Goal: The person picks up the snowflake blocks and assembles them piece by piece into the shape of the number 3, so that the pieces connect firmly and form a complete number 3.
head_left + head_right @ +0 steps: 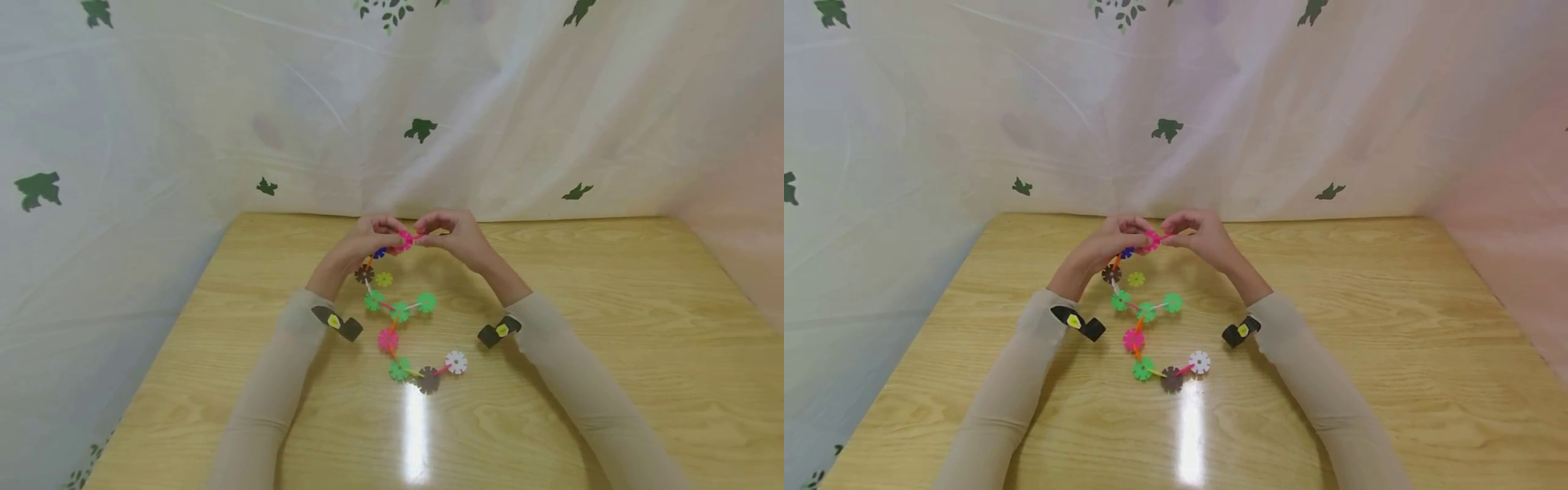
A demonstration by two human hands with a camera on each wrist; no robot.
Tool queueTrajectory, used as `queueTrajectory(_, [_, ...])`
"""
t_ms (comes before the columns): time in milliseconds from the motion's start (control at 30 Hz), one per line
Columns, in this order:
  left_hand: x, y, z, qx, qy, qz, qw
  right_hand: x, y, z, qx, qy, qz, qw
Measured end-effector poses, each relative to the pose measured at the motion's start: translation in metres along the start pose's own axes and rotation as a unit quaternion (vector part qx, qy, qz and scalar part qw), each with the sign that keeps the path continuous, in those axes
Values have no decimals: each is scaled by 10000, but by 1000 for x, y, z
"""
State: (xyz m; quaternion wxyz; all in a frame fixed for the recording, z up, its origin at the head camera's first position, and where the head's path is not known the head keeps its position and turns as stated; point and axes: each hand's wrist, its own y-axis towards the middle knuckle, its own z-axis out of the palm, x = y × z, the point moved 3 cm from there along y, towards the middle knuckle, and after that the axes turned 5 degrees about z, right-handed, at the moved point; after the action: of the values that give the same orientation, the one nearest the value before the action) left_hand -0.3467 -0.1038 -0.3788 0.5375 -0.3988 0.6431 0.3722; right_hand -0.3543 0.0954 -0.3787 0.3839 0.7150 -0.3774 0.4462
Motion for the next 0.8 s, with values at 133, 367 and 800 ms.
queueTrajectory(133, [0,-1,-5,81,129,39,9999,-7,5,0,303,-76,575,9979])
queueTrajectory(367, [-1,-3,-17,119,267,-19,9996,-26,17,15,1796,-834,782,9771])
queueTrajectory(800, [-4,-5,-23,188,212,-90,9996,-32,33,53,2960,-2022,-22,9336])
